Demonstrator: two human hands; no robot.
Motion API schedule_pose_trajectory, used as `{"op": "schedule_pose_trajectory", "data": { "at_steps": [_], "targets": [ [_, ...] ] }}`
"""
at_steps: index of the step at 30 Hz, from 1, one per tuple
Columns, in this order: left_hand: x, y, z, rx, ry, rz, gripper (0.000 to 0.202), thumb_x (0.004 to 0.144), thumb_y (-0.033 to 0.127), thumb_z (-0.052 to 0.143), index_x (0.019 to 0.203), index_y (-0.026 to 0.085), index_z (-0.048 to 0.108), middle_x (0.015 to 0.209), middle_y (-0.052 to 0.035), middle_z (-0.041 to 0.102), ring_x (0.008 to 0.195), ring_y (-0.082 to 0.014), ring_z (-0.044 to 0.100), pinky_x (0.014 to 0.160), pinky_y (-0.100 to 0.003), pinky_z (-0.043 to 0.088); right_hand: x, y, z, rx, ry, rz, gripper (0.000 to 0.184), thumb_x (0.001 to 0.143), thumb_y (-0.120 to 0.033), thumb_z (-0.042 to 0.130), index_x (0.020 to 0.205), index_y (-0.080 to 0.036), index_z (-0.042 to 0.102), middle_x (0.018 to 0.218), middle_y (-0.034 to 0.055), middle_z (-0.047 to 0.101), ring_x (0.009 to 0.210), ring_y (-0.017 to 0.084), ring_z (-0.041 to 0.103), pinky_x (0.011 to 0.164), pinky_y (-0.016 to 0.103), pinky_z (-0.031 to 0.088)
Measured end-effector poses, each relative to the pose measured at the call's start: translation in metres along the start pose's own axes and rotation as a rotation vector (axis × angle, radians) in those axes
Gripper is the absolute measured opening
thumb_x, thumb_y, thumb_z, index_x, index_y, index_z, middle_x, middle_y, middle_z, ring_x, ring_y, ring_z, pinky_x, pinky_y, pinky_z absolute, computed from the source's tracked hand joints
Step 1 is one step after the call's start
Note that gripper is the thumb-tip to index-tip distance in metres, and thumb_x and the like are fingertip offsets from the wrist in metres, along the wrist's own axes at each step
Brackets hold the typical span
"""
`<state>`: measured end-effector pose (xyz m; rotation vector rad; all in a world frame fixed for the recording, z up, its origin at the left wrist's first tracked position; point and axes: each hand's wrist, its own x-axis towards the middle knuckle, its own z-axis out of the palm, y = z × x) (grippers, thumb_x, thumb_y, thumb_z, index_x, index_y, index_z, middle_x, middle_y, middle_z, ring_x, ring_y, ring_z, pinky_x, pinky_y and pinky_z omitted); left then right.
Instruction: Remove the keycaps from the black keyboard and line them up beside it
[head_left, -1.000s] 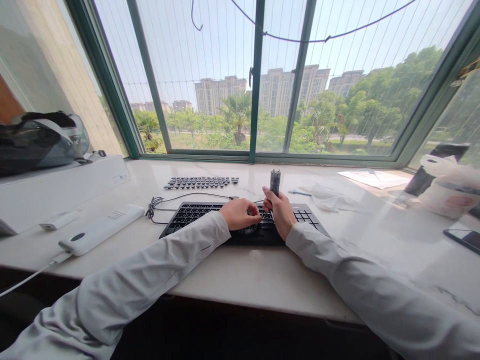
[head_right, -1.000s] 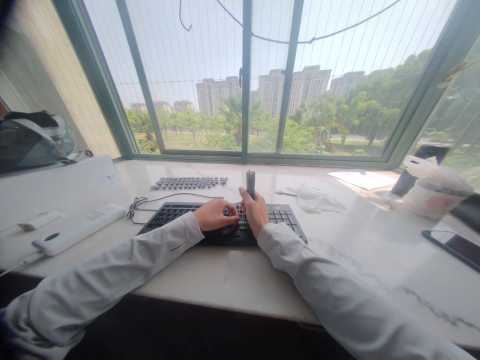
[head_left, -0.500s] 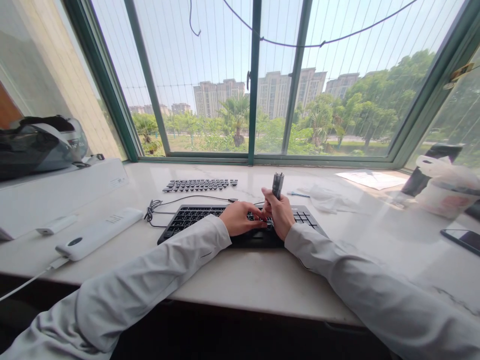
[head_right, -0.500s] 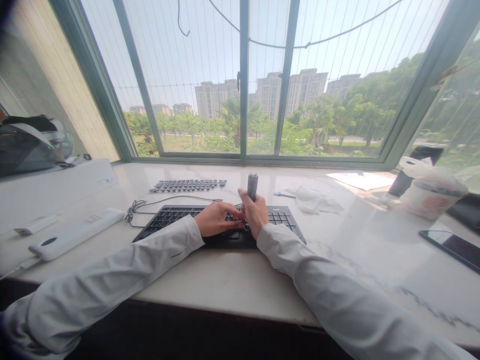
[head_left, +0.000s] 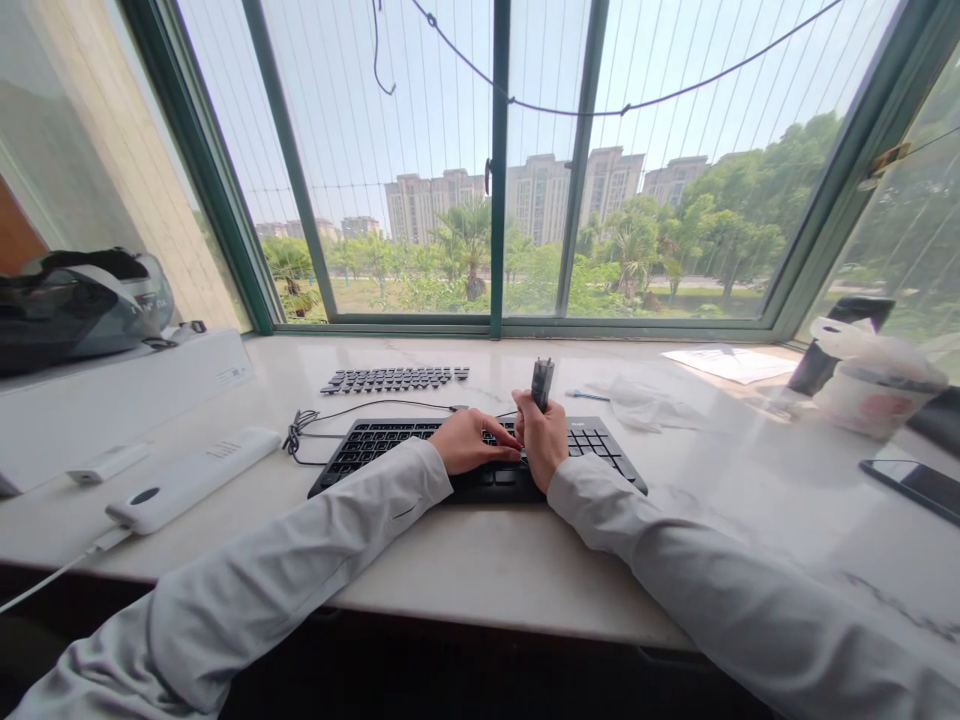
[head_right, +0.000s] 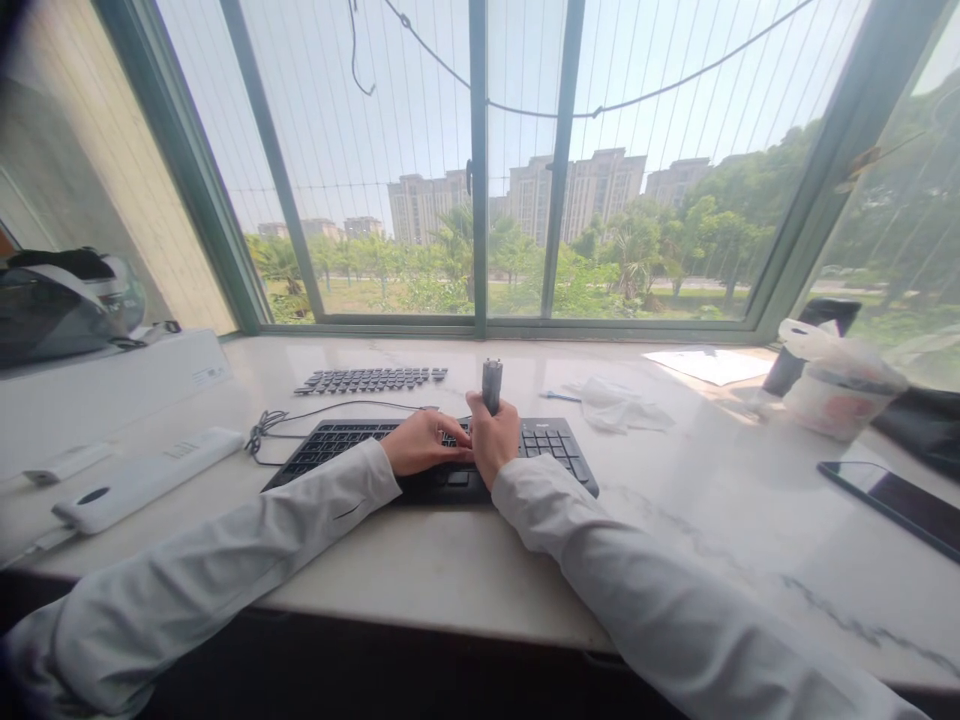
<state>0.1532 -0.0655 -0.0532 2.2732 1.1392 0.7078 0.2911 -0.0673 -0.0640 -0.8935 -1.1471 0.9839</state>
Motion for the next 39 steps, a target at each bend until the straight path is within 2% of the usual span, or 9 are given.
{"op": "schedule_pose_trajectory", "data": {
  "at_steps": [3,7,10,13,16,22,28,36,39],
  "targets": [
    [0.001,-0.002,0.0,-0.001,-0.006,0.015,0.03,0.072,0.044,0.074,0.088,0.019,0.08,0.086,-0.0043,0.076,0.078,-0.0188,0.067,0.075,-0.025,0.048,-0.003,0.001,0.001,-0.015,0.067,-0.056,0.04,0.075,-0.047,0.06,0.052,-0.024,0.037,0.041,-0.0067,0.035,0.04,0.009,0.03,0.04,0.027,0.026],
    [0.002,-0.005,0.0,-0.013,-0.033,0.057,0.028,0.073,0.042,0.073,0.084,0.017,0.08,0.083,-0.0041,0.076,0.079,-0.0192,0.067,0.077,-0.024,0.049,-0.007,0.001,0.005,-0.077,-0.029,-0.116,0.041,0.078,-0.046,0.058,0.051,-0.022,0.038,0.042,-0.0058,0.036,0.044,0.01,0.033,0.044,0.026,0.03],
    [0.002,-0.005,-0.002,-0.009,-0.058,0.064,0.029,0.074,0.042,0.072,0.088,0.016,0.08,0.082,-0.0041,0.076,0.079,-0.019,0.067,0.077,-0.024,0.048,-0.006,-0.003,0.005,-0.084,-0.028,-0.1,0.041,0.078,-0.047,0.06,0.053,-0.022,0.04,0.044,-0.0059,0.037,0.045,0.01,0.034,0.044,0.026,0.03],
    [0.0,-0.001,-0.003,0.003,-0.052,0.04,0.031,0.075,0.042,0.073,0.094,0.018,0.08,0.085,-0.0043,0.076,0.078,-0.0178,0.066,0.076,-0.025,0.047,-0.001,-0.011,0.002,0.049,0.007,-0.028,0.042,0.075,-0.048,0.065,0.056,-0.023,0.038,0.044,-0.0078,0.033,0.042,0.009,0.028,0.041,0.026,0.025],
    [-0.002,0.004,-0.002,-0.009,-0.005,0.031,0.032,0.075,0.044,0.072,0.095,0.02,0.08,0.087,-0.0041,0.076,0.077,-0.0165,0.064,0.074,-0.025,0.045,0.005,-0.023,-0.004,0.245,-0.03,0.033,0.045,0.071,-0.047,0.07,0.059,-0.023,0.034,0.047,-0.0099,0.025,0.043,0.007,0.02,0.04,0.026,0.018],
    [-0.004,0.008,0.002,-0.045,0.066,0.037,0.035,0.074,0.049,0.073,0.088,0.017,0.08,0.081,-0.0041,0.074,0.067,-0.013,0.055,0.062,-0.023,0.039,0.008,-0.031,-0.007,0.46,-0.118,0.095,0.045,0.064,-0.04,0.079,0.065,-0.021,0.038,0.056,-0.0084,0.028,0.05,0.006,0.024,0.044,0.023,0.022],
    [-0.003,0.008,0.002,-0.032,0.093,0.026,0.041,0.075,0.053,0.069,0.083,0.013,0.078,0.072,-0.0037,0.069,0.056,-0.0095,0.042,0.053,-0.023,0.032,0.008,-0.024,-0.007,0.412,-0.149,0.081,0.041,0.067,-0.039,0.078,0.066,-0.021,0.041,0.056,-0.0074,0.032,0.05,0.007,0.027,0.046,0.023,0.023],
    [-0.001,0.006,0.0,-0.02,0.113,-0.032,0.049,0.079,0.062,0.061,0.077,0.013,0.072,0.064,0.0004,0.061,0.052,-0.0083,0.037,0.051,-0.022,0.031,0.015,-0.023,-0.014,0.316,-0.128,0.108,0.043,0.066,-0.042,0.076,0.064,-0.021,0.039,0.054,-0.0077,0.032,0.049,0.007,0.028,0.045,0.024,0.021],
    [0.0,0.004,-0.002,0.016,0.12,-0.02,0.049,0.081,0.061,0.058,0.077,0.014,0.071,0.065,0.0003,0.061,0.054,-0.0091,0.041,0.054,-0.023,0.033,0.015,-0.023,-0.015,0.314,-0.129,0.136,0.045,0.065,-0.044,0.076,0.064,-0.021,0.037,0.053,-0.0081,0.032,0.048,0.007,0.028,0.045,0.025,0.021]
  ]
}}
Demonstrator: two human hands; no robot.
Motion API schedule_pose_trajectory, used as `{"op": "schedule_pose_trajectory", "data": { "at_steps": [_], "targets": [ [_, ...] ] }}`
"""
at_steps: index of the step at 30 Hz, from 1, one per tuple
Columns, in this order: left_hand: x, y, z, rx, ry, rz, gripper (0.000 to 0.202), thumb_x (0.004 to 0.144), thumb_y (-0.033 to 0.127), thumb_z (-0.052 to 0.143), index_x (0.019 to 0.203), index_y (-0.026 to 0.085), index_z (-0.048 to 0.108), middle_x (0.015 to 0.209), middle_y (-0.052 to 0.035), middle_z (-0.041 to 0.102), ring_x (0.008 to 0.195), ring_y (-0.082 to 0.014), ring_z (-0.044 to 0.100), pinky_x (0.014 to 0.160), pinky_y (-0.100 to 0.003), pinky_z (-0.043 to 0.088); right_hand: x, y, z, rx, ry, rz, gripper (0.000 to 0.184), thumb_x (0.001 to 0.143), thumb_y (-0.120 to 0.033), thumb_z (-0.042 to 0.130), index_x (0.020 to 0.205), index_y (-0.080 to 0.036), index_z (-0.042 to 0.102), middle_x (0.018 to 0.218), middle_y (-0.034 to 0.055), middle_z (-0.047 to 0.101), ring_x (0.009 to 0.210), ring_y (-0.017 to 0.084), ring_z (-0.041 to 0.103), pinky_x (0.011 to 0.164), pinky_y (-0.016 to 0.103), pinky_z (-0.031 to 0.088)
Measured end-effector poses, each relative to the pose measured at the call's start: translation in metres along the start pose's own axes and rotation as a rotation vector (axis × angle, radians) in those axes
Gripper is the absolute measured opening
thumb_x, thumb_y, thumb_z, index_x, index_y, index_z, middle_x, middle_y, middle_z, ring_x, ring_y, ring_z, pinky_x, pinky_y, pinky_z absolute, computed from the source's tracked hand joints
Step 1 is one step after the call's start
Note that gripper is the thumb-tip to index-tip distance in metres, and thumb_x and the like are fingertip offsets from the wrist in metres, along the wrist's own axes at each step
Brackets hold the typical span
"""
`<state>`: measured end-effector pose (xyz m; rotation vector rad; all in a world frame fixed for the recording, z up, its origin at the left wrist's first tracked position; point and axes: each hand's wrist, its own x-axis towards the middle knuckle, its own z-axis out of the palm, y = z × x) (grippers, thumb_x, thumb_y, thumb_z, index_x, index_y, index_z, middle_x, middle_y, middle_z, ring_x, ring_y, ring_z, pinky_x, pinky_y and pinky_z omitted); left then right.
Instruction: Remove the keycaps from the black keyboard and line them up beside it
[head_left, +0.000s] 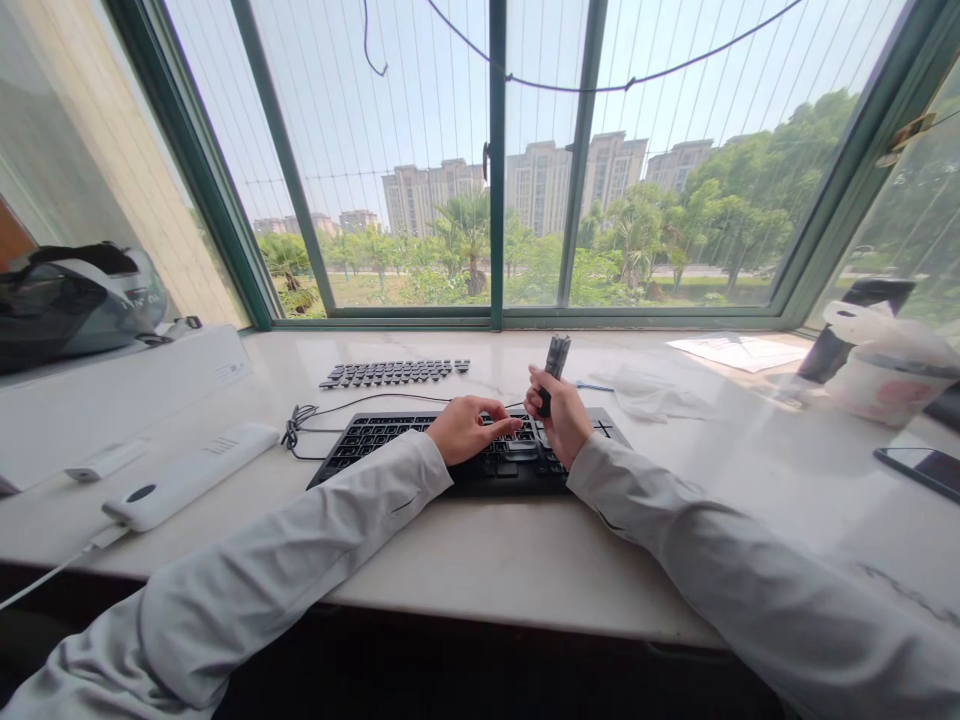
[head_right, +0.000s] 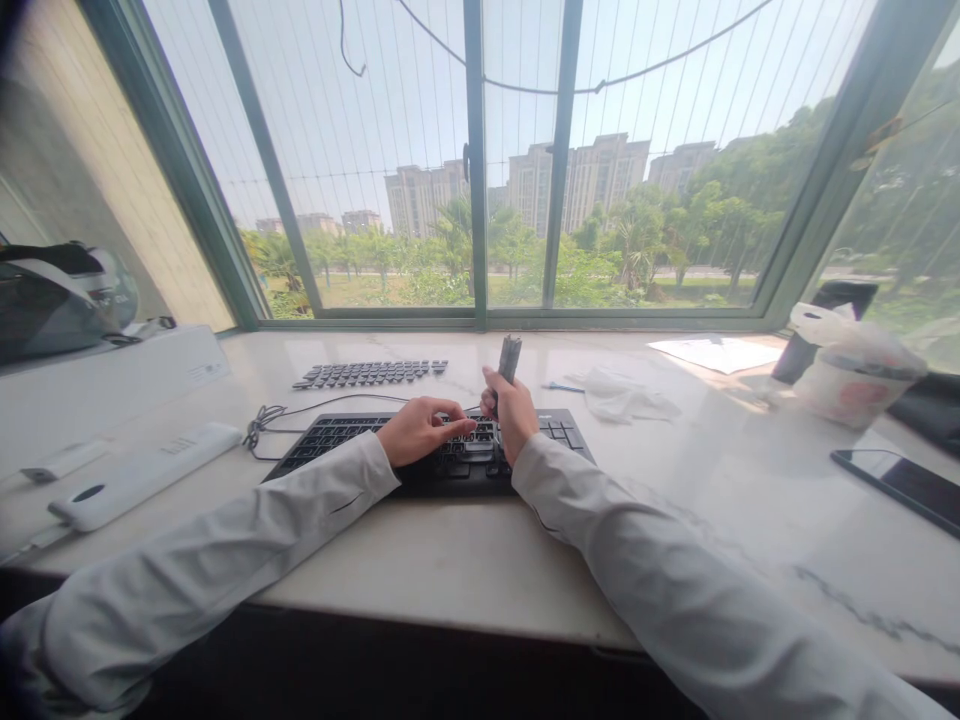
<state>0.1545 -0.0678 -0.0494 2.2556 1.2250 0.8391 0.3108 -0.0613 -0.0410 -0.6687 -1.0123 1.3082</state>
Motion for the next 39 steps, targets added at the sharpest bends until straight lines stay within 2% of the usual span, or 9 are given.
{"op": "schedule_pose_trajectory", "data": {
  "at_steps": [3,6,12,16,20,25,31,39],
  "targets": [
    [0.0,0.0,-0.002,0.04,0.005,0.003,0.045,0.082,0.057,0.058,0.075,0.015,0.07,0.066,0.0,0.062,0.057,-0.0101,0.046,0.058,-0.023,0.035,-0.001,0.001,0.0,0.005,-0.007,0.051,0.046,0.064,-0.043,0.077,0.065,-0.022,0.037,0.052,-0.0083,0.033,0.048,0.007,0.03,0.045,0.024,0.023],
    [0.0,0.001,-0.004,0.052,-0.041,0.004,0.042,0.082,0.054,0.058,0.072,0.015,0.069,0.068,-0.0002,0.064,0.059,-0.0105,0.049,0.059,-0.023,0.037,-0.001,0.002,0.001,-0.036,-0.007,0.095,0.043,0.065,-0.044,0.076,0.066,-0.021,0.039,0.052,-0.0083,0.034,0.048,0.007,0.031,0.045,0.024,0.023],
    [0.0,0.002,-0.007,0.038,-0.094,-0.003,0.039,0.08,0.05,0.06,0.071,0.013,0.069,0.069,-0.0017,0.067,0.059,-0.0114,0.053,0.06,-0.023,0.039,-0.002,0.007,0.003,-0.141,0.018,0.052,0.035,0.072,-0.041,0.068,0.067,-0.021,0.04,0.053,-0.0079,0.035,0.048,0.008,0.033,0.047,0.025,0.025],
    [0.0,0.0,-0.008,0.095,-0.1,-0.008,0.037,0.079,0.048,0.061,0.072,0.014,0.072,0.07,-0.0018,0.069,0.061,-0.0122,0.055,0.061,-0.023,0.039,-0.004,0.012,0.006,-0.221,0.078,0.03,0.029,0.076,-0.039,0.064,0.069,-0.021,0.042,0.054,-0.0073,0.037,0.049,0.009,0.035,0.05,0.026,0.029],
    [0.001,-0.003,-0.009,0.16,-0.107,-0.022,0.036,0.078,0.048,0.061,0.073,0.015,0.074,0.071,-0.0017,0.071,0.064,-0.0132,0.056,0.063,-0.024,0.04,-0.004,0.016,0.007,-0.305,0.072,0.028,0.029,0.077,-0.04,0.063,0.068,-0.022,0.042,0.054,-0.0063,0.041,0.05,0.01,0.039,0.053,0.027,0.032],
    [0.001,-0.003,-0.011,0.228,-0.078,-0.022,0.036,0.077,0.049,0.061,0.07,0.016,0.072,0.069,-0.0016,0.07,0.066,-0.0141,0.058,0.062,-0.024,0.038,-0.002,0.019,0.005,-0.233,0.034,0.017,0.032,0.075,-0.041,0.065,0.068,-0.021,0.042,0.053,-0.0072,0.037,0.05,0.009,0.035,0.051,0.026,0.03],
    [-0.001,0.001,-0.01,0.235,-0.088,-0.002,0.036,0.078,0.048,0.059,0.067,0.015,0.071,0.065,-0.0014,0.067,0.061,-0.013,0.055,0.058,-0.024,0.035,-0.005,0.016,0.008,-0.066,-0.012,0.025,0.036,0.071,-0.038,0.068,0.065,-0.022,0.036,0.053,-0.0089,0.026,0.047,0.007,0.024,0.043,0.024,0.02],
    [-0.002,0.001,-0.007,0.182,-0.091,0.032,0.028,0.078,0.043,0.061,0.077,0.017,0.072,0.074,-0.0014,0.07,0.067,-0.0138,0.057,0.064,-0.024,0.04,-0.007,0.015,0.008,-0.065,-0.012,0.024,0.037,0.069,-0.037,0.07,0.065,-0.022,0.036,0.053,-0.0096,0.026,0.045,0.006,0.023,0.041,0.023,0.017]
  ]
}}
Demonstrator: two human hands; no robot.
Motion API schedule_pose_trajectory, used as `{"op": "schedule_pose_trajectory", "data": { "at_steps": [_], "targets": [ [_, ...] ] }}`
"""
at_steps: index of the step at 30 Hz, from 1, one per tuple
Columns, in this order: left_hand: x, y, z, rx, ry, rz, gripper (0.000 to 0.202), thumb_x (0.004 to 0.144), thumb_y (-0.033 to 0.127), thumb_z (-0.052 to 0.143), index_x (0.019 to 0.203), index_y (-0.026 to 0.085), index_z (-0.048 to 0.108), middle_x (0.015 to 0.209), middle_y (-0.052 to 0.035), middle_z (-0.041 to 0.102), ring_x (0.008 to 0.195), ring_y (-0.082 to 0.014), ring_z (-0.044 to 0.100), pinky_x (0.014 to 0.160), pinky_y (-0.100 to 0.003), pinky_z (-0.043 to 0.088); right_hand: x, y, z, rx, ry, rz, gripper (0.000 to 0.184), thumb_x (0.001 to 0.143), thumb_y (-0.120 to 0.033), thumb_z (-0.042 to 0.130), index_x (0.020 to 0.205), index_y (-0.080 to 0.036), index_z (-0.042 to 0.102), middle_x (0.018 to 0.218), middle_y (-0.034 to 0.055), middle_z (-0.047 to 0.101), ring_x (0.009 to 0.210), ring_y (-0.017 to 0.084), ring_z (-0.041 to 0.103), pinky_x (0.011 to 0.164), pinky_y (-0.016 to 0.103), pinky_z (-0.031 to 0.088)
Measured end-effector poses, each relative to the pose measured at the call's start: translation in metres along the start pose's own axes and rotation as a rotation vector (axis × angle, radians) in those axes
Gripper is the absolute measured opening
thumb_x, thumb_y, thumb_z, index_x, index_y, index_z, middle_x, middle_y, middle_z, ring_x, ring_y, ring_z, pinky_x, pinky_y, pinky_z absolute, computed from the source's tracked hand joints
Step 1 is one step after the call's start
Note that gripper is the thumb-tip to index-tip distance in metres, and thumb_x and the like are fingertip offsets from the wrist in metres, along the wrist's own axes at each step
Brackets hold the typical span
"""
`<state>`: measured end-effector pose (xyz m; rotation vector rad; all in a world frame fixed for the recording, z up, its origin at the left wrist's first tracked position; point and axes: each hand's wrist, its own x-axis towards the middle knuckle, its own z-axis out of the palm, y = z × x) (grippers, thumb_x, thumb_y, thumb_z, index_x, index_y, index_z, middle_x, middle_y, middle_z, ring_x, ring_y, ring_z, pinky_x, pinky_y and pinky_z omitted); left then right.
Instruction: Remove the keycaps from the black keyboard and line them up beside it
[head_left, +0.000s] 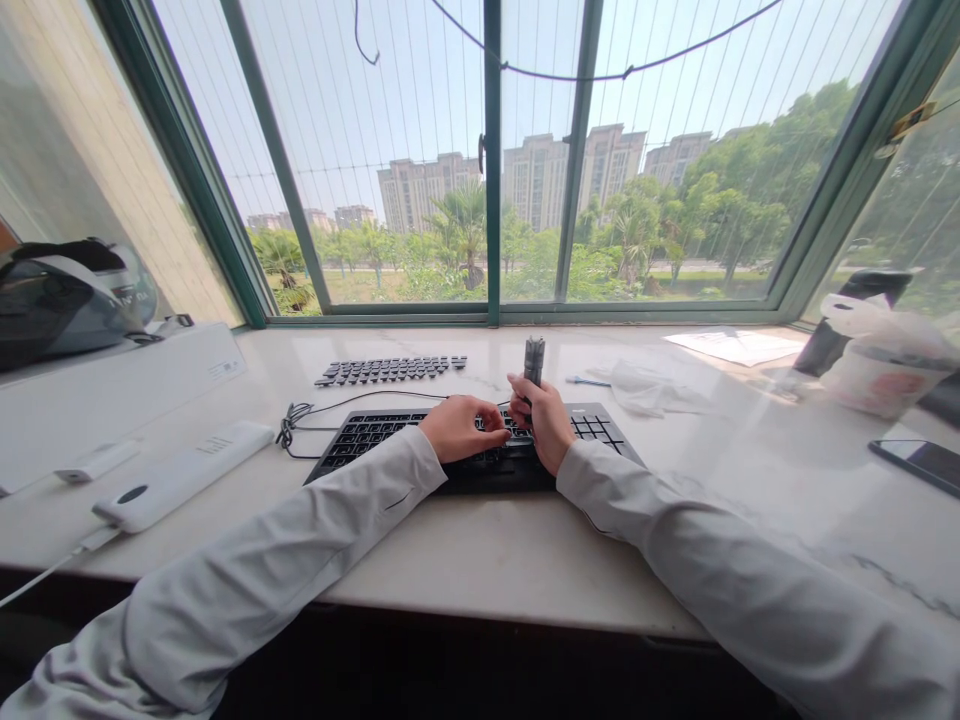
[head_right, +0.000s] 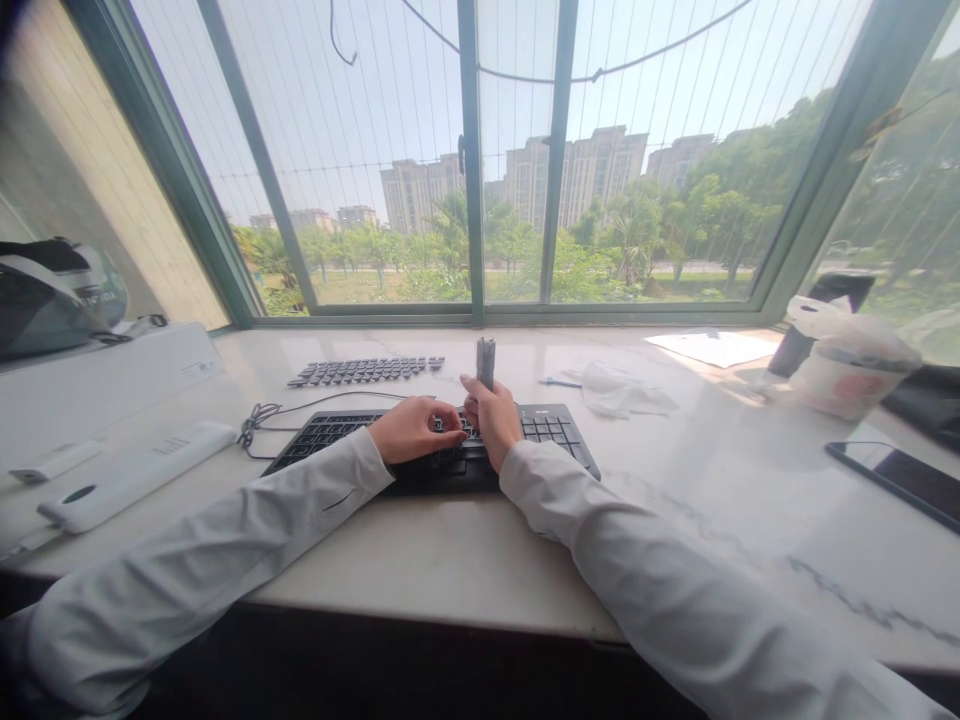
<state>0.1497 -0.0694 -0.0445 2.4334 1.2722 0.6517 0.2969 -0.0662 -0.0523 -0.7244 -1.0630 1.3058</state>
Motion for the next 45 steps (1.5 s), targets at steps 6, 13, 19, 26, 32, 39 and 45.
{"op": "schedule_pose_trajectory", "data": {
  "at_steps": [6,13,19,26,32,39,45],
  "targets": [
    [0.0002,0.0003,-0.001,-0.02,0.012,-0.013,0.027,0.076,0.043,0.064,0.082,0.018,0.072,0.077,-0.0012,0.069,0.067,-0.0138,0.057,0.064,-0.025,0.041,-0.0003,0.0003,0.0,-0.036,-0.007,-0.008,0.036,0.071,-0.037,0.067,0.065,-0.022,0.036,0.053,-0.0094,0.025,0.046,0.006,0.023,0.042,0.023,0.018],
    [-0.0004,0.0011,-0.0007,-0.039,0.014,-0.007,0.027,0.077,0.042,0.064,0.083,0.018,0.074,0.078,-0.0014,0.071,0.065,-0.0128,0.056,0.062,-0.024,0.041,-0.0012,-0.0009,-0.0009,-0.002,-0.003,-0.012,0.038,0.069,-0.038,0.069,0.064,-0.022,0.035,0.053,-0.0091,0.026,0.047,0.007,0.022,0.042,0.024,0.017],
    [0.0006,-0.0011,-0.0002,-0.097,0.005,0.002,0.031,0.077,0.044,0.065,0.083,0.017,0.08,0.076,-0.0029,0.073,0.063,-0.0127,0.054,0.061,-0.025,0.038,-0.0019,0.0004,-0.0014,0.05,-0.006,-0.046,0.035,0.069,-0.036,0.07,0.065,-0.022,0.039,0.054,-0.0092,0.026,0.047,0.007,0.022,0.043,0.023,0.017],
    [-0.0001,-0.0009,-0.0008,-0.147,-0.01,-0.02,0.032,0.073,0.044,0.069,0.086,0.018,0.081,0.077,-0.0043,0.074,0.068,-0.015,0.058,0.064,-0.026,0.041,-0.0015,0.0006,0.0013,-0.035,-0.012,-0.019,0.032,0.068,-0.034,0.067,0.063,-0.022,0.038,0.05,-0.0097,0.027,0.045,0.006,0.023,0.042,0.024,0.018],
    [0.0,-0.002,0.0,-0.143,-0.01,-0.015,0.032,0.074,0.044,0.069,0.087,0.017,0.081,0.078,-0.0052,0.074,0.068,-0.0151,0.057,0.063,-0.026,0.041,-0.0017,-0.0005,0.0013,-0.075,-0.008,-0.025,0.032,0.07,-0.034,0.066,0.063,-0.022,0.037,0.05,-0.0094,0.027,0.045,0.007,0.026,0.043,0.024,0.019],
    [-0.0002,-0.0008,-0.0008,-0.151,-0.018,-0.007,0.031,0.074,0.042,0.068,0.088,0.018,0.081,0.079,-0.0051,0.075,0.07,-0.0162,0.059,0.068,-0.027,0.043,-0.0027,-0.0011,0.0019,-0.076,-0.013,-0.026,0.033,0.069,-0.035,0.067,0.064,-0.022,0.037,0.05,-0.0099,0.026,0.044,0.006,0.025,0.043,0.024,0.019],
    [-0.0001,-0.0017,-0.0001,-0.134,-0.008,-0.01,0.029,0.075,0.042,0.069,0.087,0.019,0.081,0.078,-0.0042,0.074,0.068,-0.0151,0.058,0.065,-0.026,0.041,-0.0028,-0.0011,0.0013,-0.055,-0.019,-0.027,0.034,0.07,-0.035,0.067,0.064,-0.022,0.037,0.05,-0.0096,0.026,0.044,0.007,0.025,0.042,0.024,0.019]
  ]
}}
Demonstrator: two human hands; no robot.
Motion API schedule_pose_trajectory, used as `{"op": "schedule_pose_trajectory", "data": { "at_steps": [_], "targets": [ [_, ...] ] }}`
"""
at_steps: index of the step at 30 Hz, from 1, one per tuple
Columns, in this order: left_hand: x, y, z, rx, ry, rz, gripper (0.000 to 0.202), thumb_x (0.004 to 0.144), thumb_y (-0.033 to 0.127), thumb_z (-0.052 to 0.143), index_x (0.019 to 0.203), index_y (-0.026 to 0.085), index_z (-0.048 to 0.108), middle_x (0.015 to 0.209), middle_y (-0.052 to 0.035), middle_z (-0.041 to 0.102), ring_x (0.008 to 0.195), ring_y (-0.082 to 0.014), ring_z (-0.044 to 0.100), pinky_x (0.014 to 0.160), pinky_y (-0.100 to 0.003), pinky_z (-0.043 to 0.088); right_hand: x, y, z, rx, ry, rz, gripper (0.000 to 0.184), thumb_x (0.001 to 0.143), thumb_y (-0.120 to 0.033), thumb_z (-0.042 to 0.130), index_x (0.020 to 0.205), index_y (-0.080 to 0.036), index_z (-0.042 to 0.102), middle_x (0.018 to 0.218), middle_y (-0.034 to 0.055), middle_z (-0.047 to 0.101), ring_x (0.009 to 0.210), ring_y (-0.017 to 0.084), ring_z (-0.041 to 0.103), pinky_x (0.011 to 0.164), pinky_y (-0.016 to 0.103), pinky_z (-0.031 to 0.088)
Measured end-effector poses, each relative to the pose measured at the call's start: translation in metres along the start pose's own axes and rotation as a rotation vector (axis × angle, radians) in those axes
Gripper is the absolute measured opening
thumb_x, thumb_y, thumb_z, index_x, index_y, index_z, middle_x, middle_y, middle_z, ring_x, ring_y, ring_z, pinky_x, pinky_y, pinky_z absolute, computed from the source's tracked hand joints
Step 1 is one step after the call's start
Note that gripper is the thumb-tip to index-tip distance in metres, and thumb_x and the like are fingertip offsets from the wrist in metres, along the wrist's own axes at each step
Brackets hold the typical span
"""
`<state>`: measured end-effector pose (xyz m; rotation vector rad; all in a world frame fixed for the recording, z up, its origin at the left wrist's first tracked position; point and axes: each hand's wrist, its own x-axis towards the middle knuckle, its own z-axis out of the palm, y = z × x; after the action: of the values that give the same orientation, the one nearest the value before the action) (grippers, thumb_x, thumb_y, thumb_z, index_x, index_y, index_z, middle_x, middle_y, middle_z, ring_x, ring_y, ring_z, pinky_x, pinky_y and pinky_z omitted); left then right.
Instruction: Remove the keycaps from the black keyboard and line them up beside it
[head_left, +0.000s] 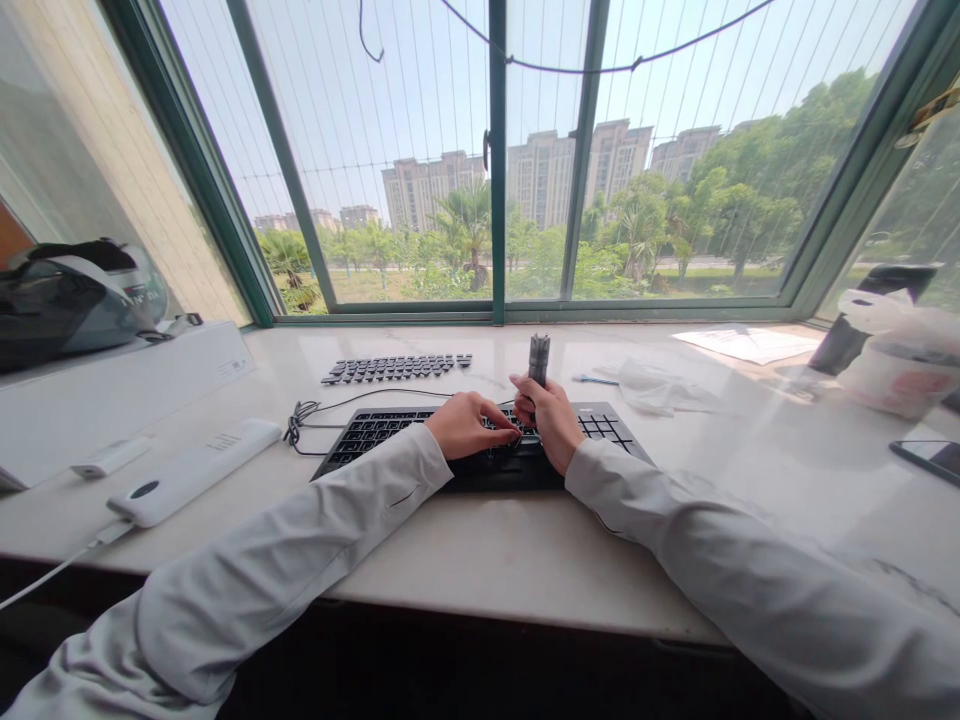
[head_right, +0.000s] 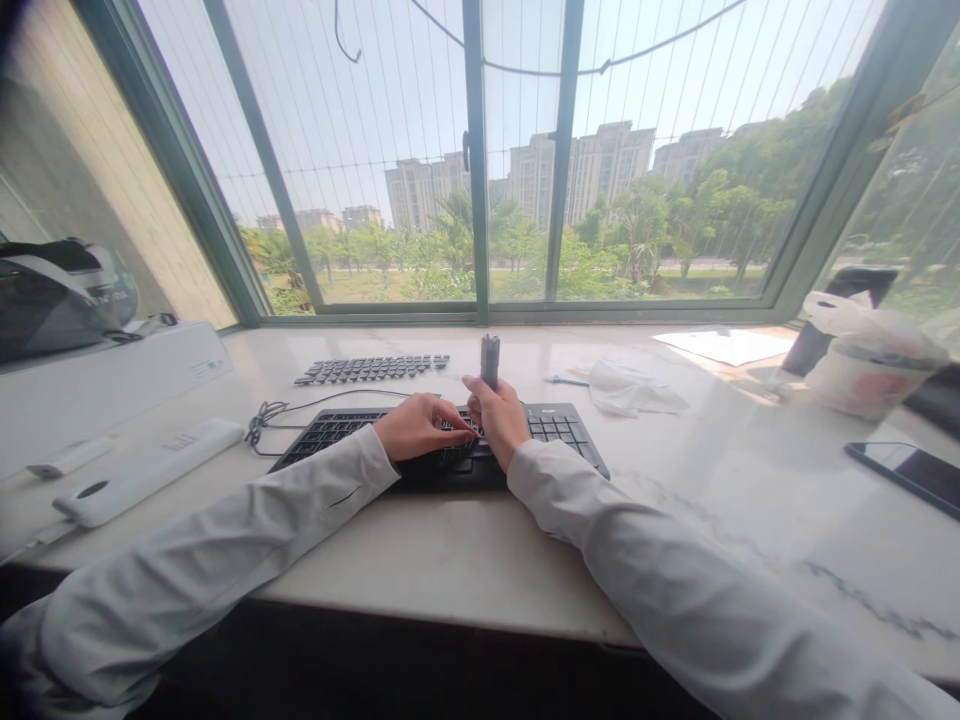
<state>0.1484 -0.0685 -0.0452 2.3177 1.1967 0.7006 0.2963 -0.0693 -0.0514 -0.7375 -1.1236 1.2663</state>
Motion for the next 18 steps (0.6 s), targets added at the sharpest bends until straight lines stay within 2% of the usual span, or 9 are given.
{"op": "schedule_pose_trajectory", "data": {
  "at_steps": [9,18],
  "targets": [
    [-0.0002,0.0004,-0.0006,0.02,0.006,-0.012,0.031,0.076,0.044,0.068,0.086,0.017,0.081,0.075,-0.0035,0.074,0.064,-0.0136,0.056,0.061,-0.025,0.039,0.0002,0.0005,-0.0005,0.055,0.023,-0.005,0.032,0.07,-0.03,0.066,0.063,-0.022,0.036,0.052,-0.0089,0.027,0.045,0.006,0.025,0.044,0.024,0.019],
    [-0.001,0.0014,0.0012,0.034,0.01,0.005,0.034,0.079,0.046,0.066,0.085,0.016,0.08,0.076,-0.003,0.074,0.063,-0.0131,0.056,0.062,-0.024,0.041,0.0053,-0.0083,-0.0075,0.028,0.008,0.107,0.032,0.068,-0.03,0.064,0.062,-0.023,0.033,0.049,-0.0085,0.026,0.045,0.007,0.023,0.042,0.025,0.017]
  ]
}}
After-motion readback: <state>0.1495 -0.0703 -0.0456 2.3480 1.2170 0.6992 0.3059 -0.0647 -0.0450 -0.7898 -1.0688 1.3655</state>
